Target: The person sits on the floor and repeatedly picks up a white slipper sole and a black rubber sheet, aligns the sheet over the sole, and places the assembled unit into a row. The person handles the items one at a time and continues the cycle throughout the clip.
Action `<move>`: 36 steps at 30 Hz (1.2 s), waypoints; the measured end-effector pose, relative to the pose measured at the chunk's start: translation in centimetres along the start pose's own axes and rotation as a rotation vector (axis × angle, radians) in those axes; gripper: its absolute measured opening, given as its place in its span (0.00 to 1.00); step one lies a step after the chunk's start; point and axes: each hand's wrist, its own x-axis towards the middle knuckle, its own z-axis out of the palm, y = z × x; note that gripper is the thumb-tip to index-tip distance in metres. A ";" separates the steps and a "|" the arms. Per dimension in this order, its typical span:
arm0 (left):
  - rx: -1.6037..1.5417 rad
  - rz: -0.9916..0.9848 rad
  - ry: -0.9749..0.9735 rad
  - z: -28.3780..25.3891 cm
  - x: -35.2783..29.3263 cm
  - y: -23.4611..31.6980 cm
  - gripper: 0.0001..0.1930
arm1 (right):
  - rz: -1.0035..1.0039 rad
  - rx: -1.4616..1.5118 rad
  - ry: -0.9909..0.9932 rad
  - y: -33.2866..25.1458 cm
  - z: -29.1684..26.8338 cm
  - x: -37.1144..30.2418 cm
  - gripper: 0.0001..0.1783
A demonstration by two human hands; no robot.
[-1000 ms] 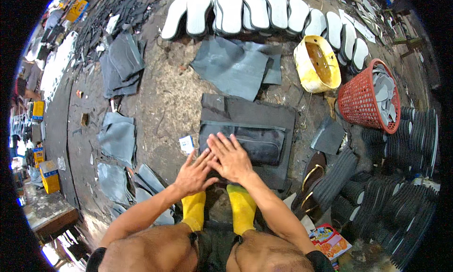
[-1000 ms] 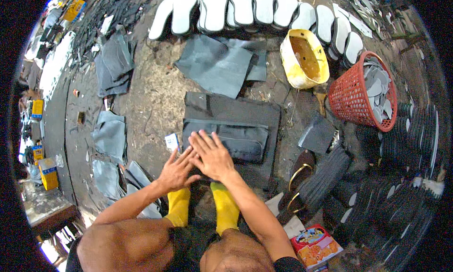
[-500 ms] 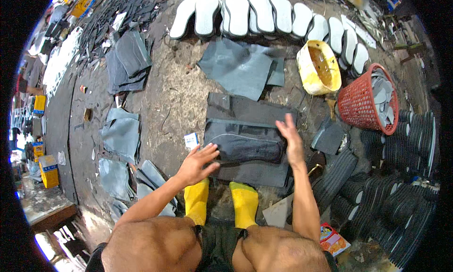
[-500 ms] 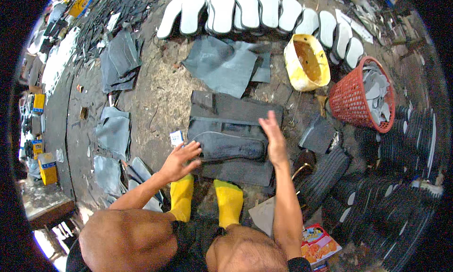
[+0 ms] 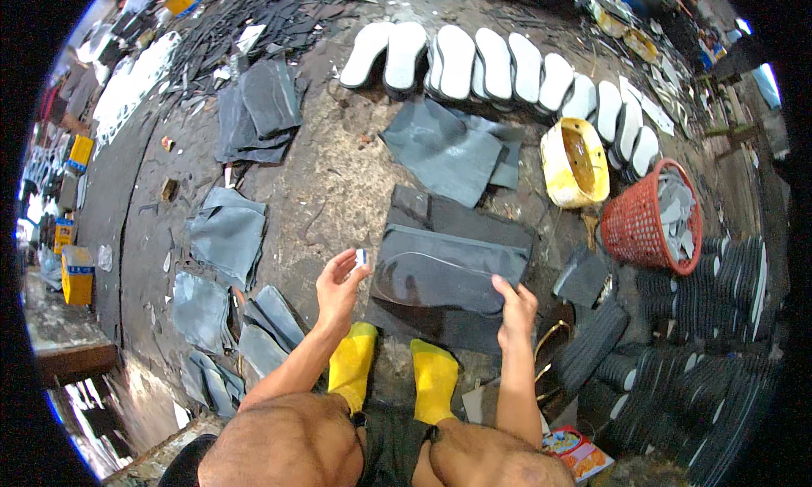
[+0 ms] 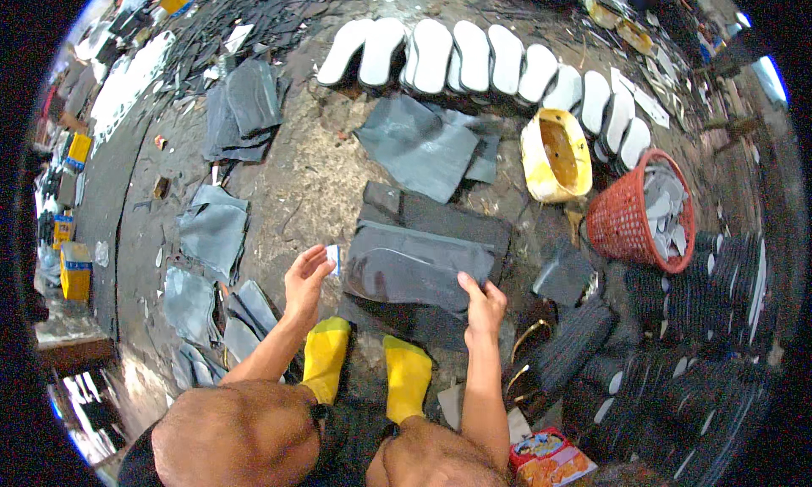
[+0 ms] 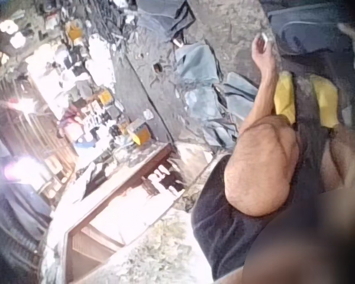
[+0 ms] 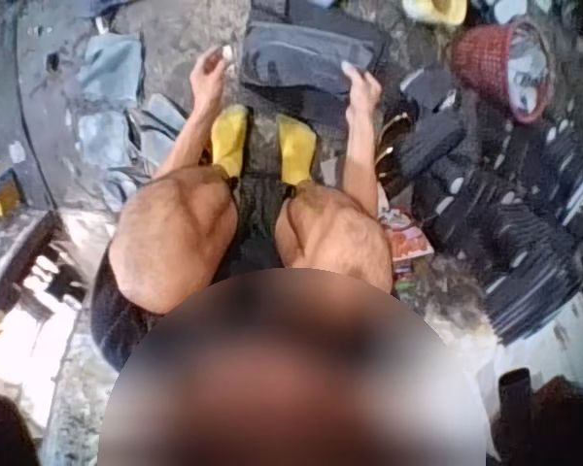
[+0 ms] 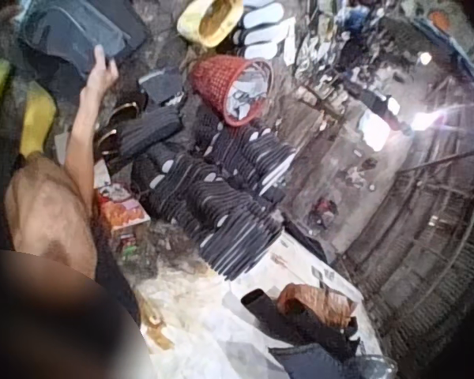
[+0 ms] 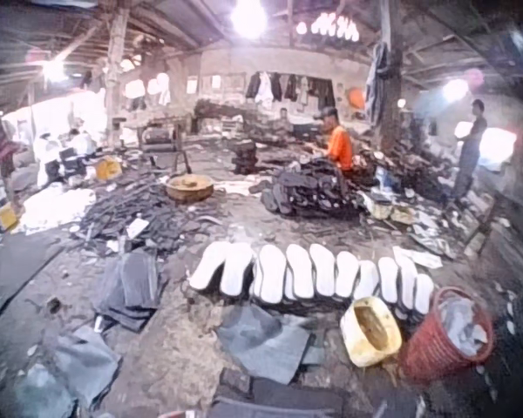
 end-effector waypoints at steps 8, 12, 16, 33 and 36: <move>-0.606 -0.422 -0.408 1.9 -4.5 2.0 0.28 | 0.120 0.483 0.000 -2.4 5.5 -4.9 0.09; -0.336 -0.347 -0.309 2.7 -1.5 5.8 0.12 | 0.266 0.334 -0.197 -2.3 8.4 -6.2 0.17; 0.041 -0.054 -0.190 -3.2 9.0 10.8 0.15 | 0.051 0.125 -0.338 -3.0 7.7 -6.1 0.22; 0.175 0.331 -0.036 10.1 16.9 5.3 0.31 | -0.396 -0.201 0.191 -5.9 18.6 16.9 0.37; 0.297 0.673 -0.013 13.4 16.9 7.8 0.40 | -0.624 -0.039 -0.066 -5.1 21.5 14.3 0.25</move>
